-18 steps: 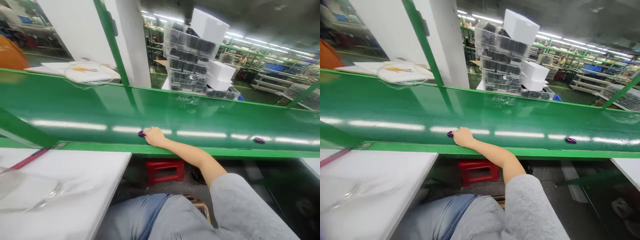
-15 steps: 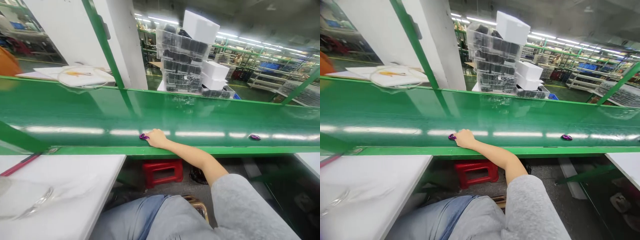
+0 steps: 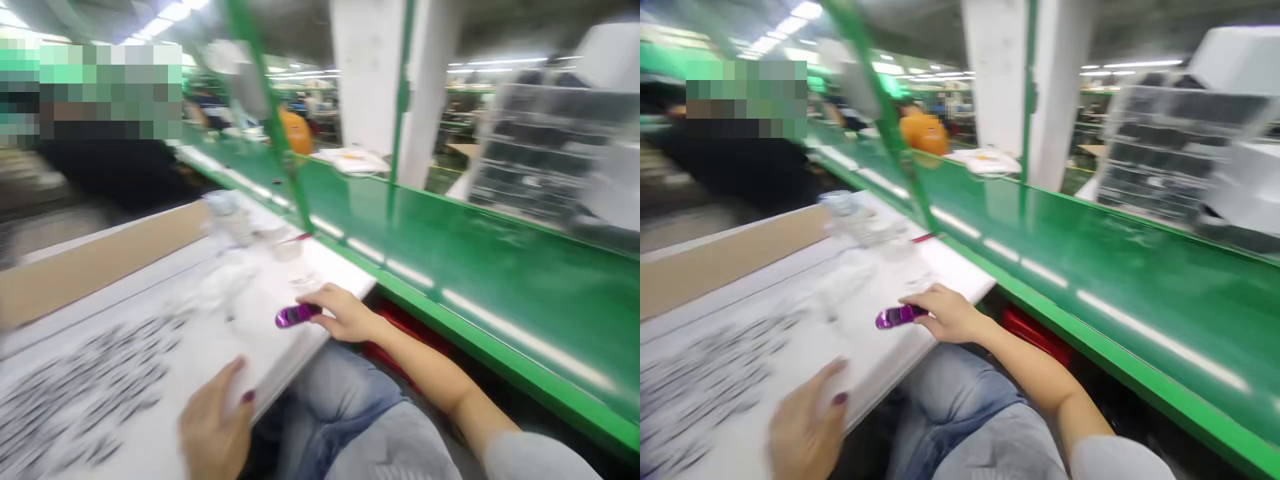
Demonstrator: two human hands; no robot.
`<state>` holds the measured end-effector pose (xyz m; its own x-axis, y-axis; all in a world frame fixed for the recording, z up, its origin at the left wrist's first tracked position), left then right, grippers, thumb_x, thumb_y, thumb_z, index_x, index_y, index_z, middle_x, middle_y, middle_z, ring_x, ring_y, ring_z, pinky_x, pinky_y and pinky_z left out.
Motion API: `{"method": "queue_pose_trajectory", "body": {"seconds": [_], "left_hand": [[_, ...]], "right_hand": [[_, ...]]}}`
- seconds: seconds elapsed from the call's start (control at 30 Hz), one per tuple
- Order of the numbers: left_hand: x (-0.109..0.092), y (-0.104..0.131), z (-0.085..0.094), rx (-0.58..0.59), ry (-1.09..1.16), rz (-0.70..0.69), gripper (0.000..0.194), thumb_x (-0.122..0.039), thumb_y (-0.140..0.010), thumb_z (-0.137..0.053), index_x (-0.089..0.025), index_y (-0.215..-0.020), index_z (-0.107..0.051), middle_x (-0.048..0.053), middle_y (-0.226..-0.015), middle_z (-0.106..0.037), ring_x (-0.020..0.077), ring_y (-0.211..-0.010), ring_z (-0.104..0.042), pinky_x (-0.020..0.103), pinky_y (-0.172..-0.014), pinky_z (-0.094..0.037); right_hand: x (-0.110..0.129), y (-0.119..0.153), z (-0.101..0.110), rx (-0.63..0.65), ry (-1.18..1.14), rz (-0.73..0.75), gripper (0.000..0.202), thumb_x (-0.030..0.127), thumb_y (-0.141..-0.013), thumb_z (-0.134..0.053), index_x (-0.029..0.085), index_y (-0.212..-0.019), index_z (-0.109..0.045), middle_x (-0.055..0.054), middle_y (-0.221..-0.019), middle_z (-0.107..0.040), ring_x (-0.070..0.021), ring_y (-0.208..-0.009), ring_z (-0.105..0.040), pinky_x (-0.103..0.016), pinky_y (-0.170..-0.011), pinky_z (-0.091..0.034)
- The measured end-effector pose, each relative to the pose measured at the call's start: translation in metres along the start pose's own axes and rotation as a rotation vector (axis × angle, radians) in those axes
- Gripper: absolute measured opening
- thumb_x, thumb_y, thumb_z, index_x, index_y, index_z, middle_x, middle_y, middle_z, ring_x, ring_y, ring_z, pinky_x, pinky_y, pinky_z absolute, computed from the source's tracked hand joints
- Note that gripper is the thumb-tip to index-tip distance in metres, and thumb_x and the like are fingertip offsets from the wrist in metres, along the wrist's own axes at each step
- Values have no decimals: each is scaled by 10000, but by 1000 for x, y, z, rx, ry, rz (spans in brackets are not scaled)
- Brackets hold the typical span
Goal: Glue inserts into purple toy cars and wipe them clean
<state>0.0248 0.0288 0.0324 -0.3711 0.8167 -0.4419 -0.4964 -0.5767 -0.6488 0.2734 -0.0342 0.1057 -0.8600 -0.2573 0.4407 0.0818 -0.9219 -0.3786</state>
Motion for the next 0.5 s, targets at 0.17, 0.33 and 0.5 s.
{"method": "queue_pose_trajectory", "body": {"seconds": [0.17,0.33,0.5], "left_hand": [[-8,-1,1,-70,-143,126,537,-566,-1015,-327,-197,-1369,-490,113,-1235,-665,271,-1114,-612,400,-948,-447],[-17,-18,2,-104,-113,171,443,-546,-999,-418,-208,-1249,-558,109,-1237,-668,252,-1163,-604,379,-975,-454],[-32,47,19,-350,-86,279,497,-570,-985,-410,-206,-1303,-525,150,-1205,-657,299,-1119,-644,450,-920,-543]], "right_hand": [[48,-38,-51,137,-221,484,324,140,-974,-514,205,-1282,-590,-57,-1209,-696,-190,-1077,-610,-352,-975,-513],[38,-54,-64,4,-272,418,377,161,-1001,-502,274,-1355,-562,-79,-1251,-668,-206,-1148,-631,-396,-977,-535],[5,27,-56,-349,-286,100,504,115,-913,-621,422,-1311,-592,-56,-1050,-701,-289,-972,-672,-515,-884,-536]]}}
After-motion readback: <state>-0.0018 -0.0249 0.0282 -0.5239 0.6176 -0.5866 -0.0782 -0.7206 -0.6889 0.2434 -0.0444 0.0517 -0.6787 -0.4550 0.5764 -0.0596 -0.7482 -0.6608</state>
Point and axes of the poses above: each hand's wrist, its own y-axis away from the middle knuckle, its own z-axis out of the back of the hand, x = y × z, the point moved 5 cm from there along -y, towards the middle knuckle
